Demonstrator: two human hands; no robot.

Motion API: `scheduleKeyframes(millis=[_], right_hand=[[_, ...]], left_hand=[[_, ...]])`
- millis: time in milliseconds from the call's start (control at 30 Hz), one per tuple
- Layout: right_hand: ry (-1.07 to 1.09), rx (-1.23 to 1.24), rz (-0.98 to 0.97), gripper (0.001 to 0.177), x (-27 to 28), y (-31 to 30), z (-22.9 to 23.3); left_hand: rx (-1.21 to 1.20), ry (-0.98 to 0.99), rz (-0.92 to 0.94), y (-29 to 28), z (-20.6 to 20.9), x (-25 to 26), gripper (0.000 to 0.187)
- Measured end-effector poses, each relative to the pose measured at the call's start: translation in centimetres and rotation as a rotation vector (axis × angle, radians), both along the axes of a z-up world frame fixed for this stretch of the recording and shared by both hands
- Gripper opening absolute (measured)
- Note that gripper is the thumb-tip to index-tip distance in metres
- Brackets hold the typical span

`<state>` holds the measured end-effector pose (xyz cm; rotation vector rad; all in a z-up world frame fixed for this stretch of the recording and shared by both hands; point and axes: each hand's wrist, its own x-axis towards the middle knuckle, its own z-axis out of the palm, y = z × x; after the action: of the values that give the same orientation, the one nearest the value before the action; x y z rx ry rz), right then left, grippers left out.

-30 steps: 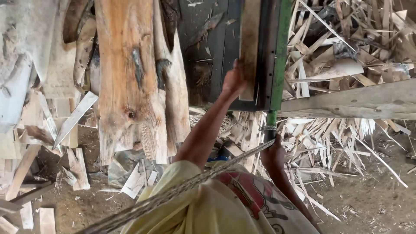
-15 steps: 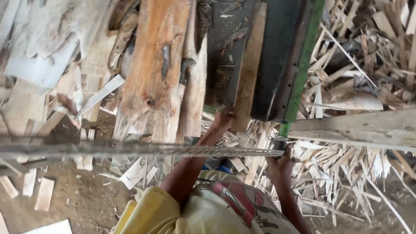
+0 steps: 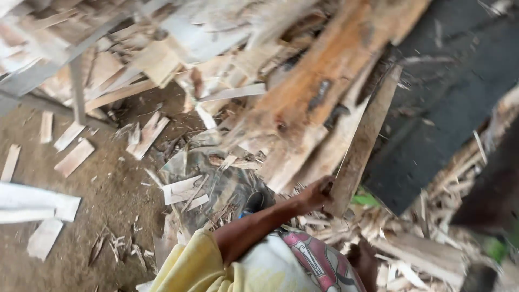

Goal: Cutting wood pieces using a manual lever-operated guillotine cutter.

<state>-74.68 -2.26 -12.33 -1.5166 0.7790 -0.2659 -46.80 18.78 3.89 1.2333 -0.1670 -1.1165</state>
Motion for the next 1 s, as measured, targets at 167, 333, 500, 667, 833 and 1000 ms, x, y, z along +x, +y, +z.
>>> scheduleKeyframes(millis=[167, 333, 500, 667, 833, 1000], right_hand=[[0.221, 0.049, 0.391, 0.046, 7.5, 3.6, -6.9], [0.357, 0.394, 0.396, 0.042, 14.8, 3.3, -9.7], [0.403, 0.277, 0.491, 0.045, 17.7, 7.7, -4.4], [0.304, 0.305, 0.471, 0.041, 21.7, 11.6, 0.6], [0.265, 0.192, 0.350, 0.038, 19.8, 10.7, -2.4], [0.421, -0.003, 0.443, 0.037, 21.4, 11.5, -0.3]], left_hand=[[-0.072, -0.118, 0.144, 6.1, -4.9, 0.8, 0.075], [-0.143, -0.308, 0.322, 11.1, -0.4, 11.3, 0.065], [-0.346, -0.342, 0.813, 15.3, 18.0, 30.0, 0.114], [-0.094, -0.569, 0.473, 10.0, 9.2, 26.3, 0.094], [0.299, -1.056, 0.229, 7.0, -6.3, 16.8, 0.084], [0.645, -0.955, -0.228, 7.7, -0.3, 12.5, 0.094]])
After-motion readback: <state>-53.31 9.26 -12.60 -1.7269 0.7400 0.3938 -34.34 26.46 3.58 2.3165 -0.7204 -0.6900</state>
